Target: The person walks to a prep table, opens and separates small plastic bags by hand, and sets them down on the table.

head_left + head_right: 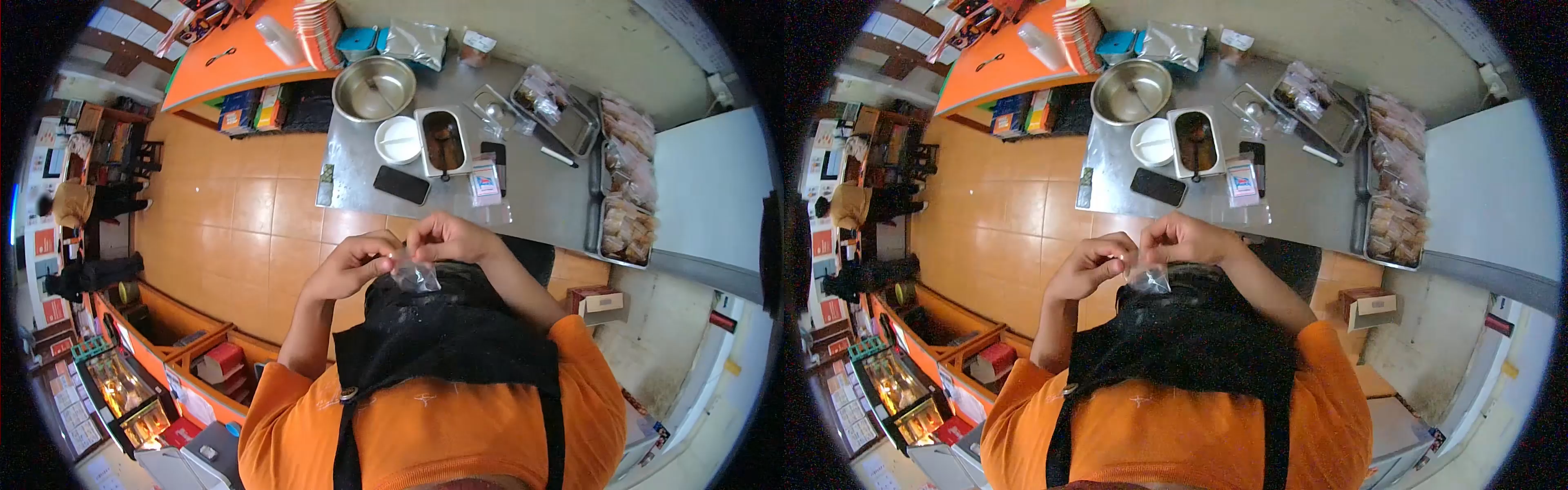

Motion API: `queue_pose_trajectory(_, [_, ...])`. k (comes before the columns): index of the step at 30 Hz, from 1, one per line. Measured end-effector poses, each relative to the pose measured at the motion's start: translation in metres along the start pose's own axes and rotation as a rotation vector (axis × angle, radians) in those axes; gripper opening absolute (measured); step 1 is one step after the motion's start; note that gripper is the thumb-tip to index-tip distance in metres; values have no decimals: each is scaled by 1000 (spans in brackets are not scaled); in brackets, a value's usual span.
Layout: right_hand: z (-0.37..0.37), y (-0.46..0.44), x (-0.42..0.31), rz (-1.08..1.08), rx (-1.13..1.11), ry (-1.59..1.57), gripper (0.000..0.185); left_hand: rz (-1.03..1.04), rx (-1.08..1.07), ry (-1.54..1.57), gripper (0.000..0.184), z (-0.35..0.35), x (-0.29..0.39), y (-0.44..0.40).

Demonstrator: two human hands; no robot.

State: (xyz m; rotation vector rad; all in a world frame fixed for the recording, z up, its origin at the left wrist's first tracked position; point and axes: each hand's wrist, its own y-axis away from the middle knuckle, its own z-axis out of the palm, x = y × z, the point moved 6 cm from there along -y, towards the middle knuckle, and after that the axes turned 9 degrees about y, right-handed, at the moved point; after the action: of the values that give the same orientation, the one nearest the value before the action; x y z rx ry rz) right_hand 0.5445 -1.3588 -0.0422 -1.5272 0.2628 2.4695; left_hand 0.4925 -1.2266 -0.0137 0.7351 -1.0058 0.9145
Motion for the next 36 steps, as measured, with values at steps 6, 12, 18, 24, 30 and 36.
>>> queue_pose_trajectory(6, [-27, 24, 9, 10, 124, 172, 13, -119, 187, 195, 13, -9, -73, -10])
queue_pose_trajectory(12, [-57, 51, 51, -51, 139, -197, 33, 21, 107, 17, 7, 19, -91, -28])
queue_pose_trajectory(18, [-56, 50, 64, -148, 145, -305, 25, -229, 120, 625, 28, 20, -118, -23])
queue_pose_trajectory(24, [-174, 88, 24, -19, 774, 633, 11, -290, 405, 350, 52, -7, -99, -19])
queue_pose_trajectory(30, [-318, 124, -1, 177, 1281, 1199, 29, -342, 431, 393, 47, -18, -102, -6])
queue_pose_trajectory(36, [-320, 196, 135, 634, 1525, 1144, 34, -329, 456, 478, 35, -20, -109, 2])
